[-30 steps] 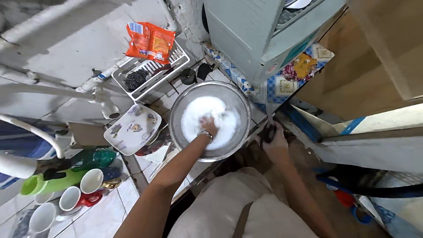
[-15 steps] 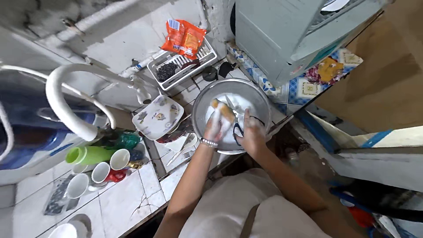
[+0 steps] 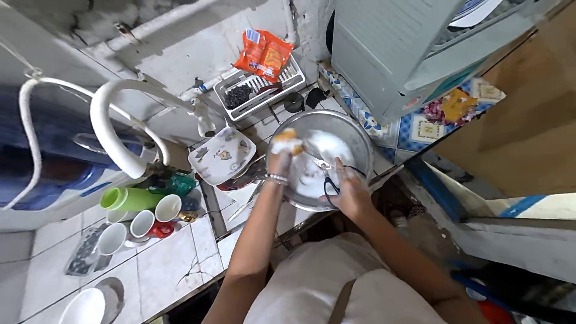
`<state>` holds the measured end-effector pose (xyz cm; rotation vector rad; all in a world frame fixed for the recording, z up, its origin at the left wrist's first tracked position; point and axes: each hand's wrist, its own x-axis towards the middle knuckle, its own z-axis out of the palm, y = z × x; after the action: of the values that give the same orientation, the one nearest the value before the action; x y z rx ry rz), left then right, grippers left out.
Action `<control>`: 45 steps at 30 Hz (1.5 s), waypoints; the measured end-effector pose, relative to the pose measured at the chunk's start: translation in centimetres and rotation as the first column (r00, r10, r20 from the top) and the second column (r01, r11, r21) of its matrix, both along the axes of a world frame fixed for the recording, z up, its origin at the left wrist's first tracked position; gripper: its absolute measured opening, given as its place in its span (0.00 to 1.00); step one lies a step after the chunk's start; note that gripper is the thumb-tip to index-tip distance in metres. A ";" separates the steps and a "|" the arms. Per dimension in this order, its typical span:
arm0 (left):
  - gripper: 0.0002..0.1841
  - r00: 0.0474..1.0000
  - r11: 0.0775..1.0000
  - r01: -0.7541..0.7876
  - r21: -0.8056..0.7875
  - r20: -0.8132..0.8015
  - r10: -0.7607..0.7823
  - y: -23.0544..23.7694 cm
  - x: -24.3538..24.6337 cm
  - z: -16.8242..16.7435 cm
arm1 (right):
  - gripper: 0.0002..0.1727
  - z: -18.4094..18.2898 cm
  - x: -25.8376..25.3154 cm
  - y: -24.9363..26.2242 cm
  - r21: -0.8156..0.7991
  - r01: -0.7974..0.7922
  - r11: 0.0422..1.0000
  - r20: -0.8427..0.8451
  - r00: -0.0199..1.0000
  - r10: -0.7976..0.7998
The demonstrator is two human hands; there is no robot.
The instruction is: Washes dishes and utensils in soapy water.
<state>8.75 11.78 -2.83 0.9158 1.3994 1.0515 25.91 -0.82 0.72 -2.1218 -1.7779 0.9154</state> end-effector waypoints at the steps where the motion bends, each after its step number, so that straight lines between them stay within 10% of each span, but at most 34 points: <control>1: 0.18 0.997 0.999 -0.007 0.035 0.083 0.004 1.0 -1.2 -0.5 | 0.68 0.0 1.0 -0.5 0.030 0.019 0.999 -0.073 0.997 -0.016; 4: 0.14 0.923 0.992 0.126 0.013 0.365 -0.122 0.9 -2.5 0.0 | 0.61 -1.0 3.8 -0.8 0.106 0.075 0.991 -0.621 0.783 0.007; 6: 0.18 0.853 0.962 0.265 0.064 0.449 -0.265 -0.9 -1.5 -1.0 | 0.52 -3.6 4.5 0.6 0.007 -0.035 0.999 -0.984 0.177 0.013; 8: 0.20 0.844 0.941 0.326 0.091 0.420 -0.333 -2.6 0.7 -1.5 | 0.58 -5.5 4.3 2.2 0.014 -0.252 0.968 -0.972 -0.232 -0.046; 10: 0.21 0.849 0.938 0.333 0.098 0.401 -0.343 -3.6 2.8 -0.9 | 0.55 -6.6 4.1 2.9 0.045 -0.369 0.928 -0.946 -0.314 -0.079; 21: 0.06 0.946 0.993 -0.115 0.038 0.309 0.098 -0.2 4.2 0.1 | 0.61 -7.9 7.1 3.7 0.065 -0.547 0.835 -0.939 -0.317 -0.135; 24: 0.16 0.983 0.982 -0.178 0.060 -0.038 0.181 2.3 0.6 -1.5 | 0.53 -6.8 8.6 3.3 0.021 -0.555 0.831 -0.944 -0.286 -0.167; 27: 0.21 0.733 0.962 0.225 -0.155 -0.623 -0.271 2.6 -0.5 -1.4 | 0.26 -3.7 8.2 5.5 -0.237 -0.228 0.945 -0.931 0.330 -0.154; 30: 0.21 0.509 0.818 0.391 -0.422 -0.642 -0.574 1.9 1.1 -1.8 | 0.21 -3.1 5.6 10.5 -0.279 -0.122 0.952 -0.240 0.969 0.054; 35: 0.29 0.546 0.812 0.397 -0.428 -0.601 -0.584 -0.8 2.1 0.4 | 0.22 -5.5 1.8 12.9 -0.489 -0.379 0.785 0.349 0.740 0.575; 41: 0.28 0.585 0.841 0.389 -0.375 -0.605 -0.541 -3.0 0.0 0.8 | 0.29 -9.4 -2.2 10.1 -0.593 -0.552 0.586 0.198 0.606 0.771; 45: 0.24 0.614 0.869 0.369 -0.328 -0.616 -0.493 -3.7 -1.9 1.2 | 0.26 -9.3 -0.6 12.3 -0.487 -0.508 0.710 0.148 0.753 0.641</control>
<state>6.81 8.06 -1.61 1.5207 1.6961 0.1825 25.28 11.45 -8.62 -2.0268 -2.7397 1.2640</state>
